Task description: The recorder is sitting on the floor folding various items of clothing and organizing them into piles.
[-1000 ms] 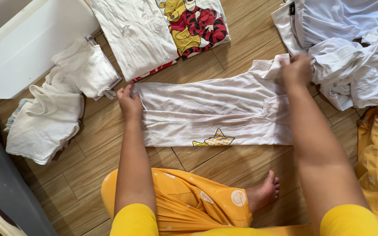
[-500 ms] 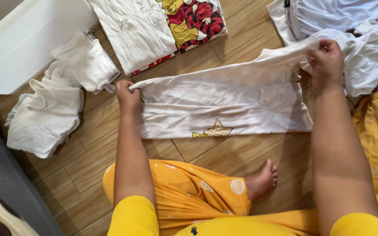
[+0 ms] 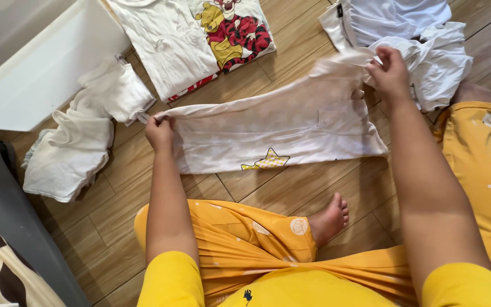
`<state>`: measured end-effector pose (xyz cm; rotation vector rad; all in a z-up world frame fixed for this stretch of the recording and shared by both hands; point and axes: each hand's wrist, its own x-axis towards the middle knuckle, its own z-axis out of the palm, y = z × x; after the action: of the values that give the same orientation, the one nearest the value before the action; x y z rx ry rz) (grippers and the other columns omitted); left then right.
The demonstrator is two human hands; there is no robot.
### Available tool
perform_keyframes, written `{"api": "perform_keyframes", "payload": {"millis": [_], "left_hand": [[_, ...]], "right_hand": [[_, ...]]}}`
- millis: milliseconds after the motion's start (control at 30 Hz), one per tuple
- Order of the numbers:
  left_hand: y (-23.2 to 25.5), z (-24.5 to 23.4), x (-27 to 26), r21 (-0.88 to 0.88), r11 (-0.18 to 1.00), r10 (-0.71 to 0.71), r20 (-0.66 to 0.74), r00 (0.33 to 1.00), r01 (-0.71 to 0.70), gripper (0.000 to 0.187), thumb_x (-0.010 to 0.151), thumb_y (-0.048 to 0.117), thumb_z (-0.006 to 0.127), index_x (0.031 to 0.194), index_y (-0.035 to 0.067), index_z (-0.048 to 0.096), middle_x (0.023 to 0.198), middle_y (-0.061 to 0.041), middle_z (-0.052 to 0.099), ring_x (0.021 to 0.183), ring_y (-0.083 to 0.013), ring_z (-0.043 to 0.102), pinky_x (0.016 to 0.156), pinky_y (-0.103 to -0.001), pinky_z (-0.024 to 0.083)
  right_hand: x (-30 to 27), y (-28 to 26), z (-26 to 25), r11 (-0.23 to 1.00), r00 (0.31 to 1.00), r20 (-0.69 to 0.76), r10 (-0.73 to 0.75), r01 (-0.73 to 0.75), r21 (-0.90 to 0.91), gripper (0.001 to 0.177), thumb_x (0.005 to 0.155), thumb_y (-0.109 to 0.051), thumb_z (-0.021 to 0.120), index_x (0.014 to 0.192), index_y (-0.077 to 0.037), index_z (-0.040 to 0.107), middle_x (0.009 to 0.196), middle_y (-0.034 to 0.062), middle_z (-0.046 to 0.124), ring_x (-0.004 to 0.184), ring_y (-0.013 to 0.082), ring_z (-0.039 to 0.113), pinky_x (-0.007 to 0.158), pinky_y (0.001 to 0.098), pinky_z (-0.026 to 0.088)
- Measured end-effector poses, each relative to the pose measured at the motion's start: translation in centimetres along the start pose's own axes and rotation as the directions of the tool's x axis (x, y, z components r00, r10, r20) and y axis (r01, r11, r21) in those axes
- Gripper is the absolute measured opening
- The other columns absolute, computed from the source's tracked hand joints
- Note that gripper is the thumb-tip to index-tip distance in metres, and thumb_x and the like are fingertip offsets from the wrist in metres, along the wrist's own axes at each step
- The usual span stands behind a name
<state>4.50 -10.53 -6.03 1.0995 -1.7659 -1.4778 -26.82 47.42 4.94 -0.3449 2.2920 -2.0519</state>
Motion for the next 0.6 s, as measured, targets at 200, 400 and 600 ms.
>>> {"api": "perform_keyframes", "payload": {"millis": [200, 400, 600], "left_hand": [[8.4, 3.2, -7.5, 0.524, 0.838, 0.175, 0.011, 0.985, -0.155, 0.033, 0.091, 0.012, 0.075, 0.121, 0.003, 0.064, 0.123, -0.014, 0.057, 0.097, -0.0195, 0.063, 0.088, -0.036, 0.054], [2.3, 18.6, -14.3, 0.051, 0.942, 0.251, 0.545, 0.800, -0.331, 0.017, 0.094, 0.014, 0.071, 0.108, 0.004, 0.072, 0.101, -0.009, 0.072, 0.091, -0.0193, 0.068, 0.084, -0.034, 0.057], [9.6, 29.8, -25.0, 0.064, 0.998, -0.033, 0.716, 0.698, -0.019, 0.046, 0.087, 0.010, 0.072, 0.132, 0.006, 0.060, 0.125, -0.016, 0.067, 0.095, -0.0221, 0.070, 0.067, -0.036, 0.063]], "right_hand": [[-3.1, 5.1, 0.0, 0.665, 0.999, 0.036, 0.024, 0.011, -0.747, 0.019, 0.097, -0.007, 0.068, 0.112, -0.010, 0.080, 0.109, 0.0164, 0.077, 0.095, 0.0277, 0.072, 0.086, 0.0397, 0.055], [-4.9, 9.1, -1.7, 0.517, 0.939, -0.238, 0.250, -0.337, -0.787, 0.040, 0.075, -0.024, 0.094, 0.102, -0.002, 0.074, 0.097, 0.0192, 0.073, 0.087, 0.0308, 0.070, 0.080, 0.0414, 0.054], [-5.3, 5.0, -2.1, 0.817, 0.902, -0.107, 0.418, -0.425, -0.389, 0.019, 0.086, -0.009, 0.083, 0.096, -0.002, 0.068, 0.091, 0.0147, 0.073, 0.070, 0.0190, 0.065, 0.065, 0.0351, 0.053]]}}
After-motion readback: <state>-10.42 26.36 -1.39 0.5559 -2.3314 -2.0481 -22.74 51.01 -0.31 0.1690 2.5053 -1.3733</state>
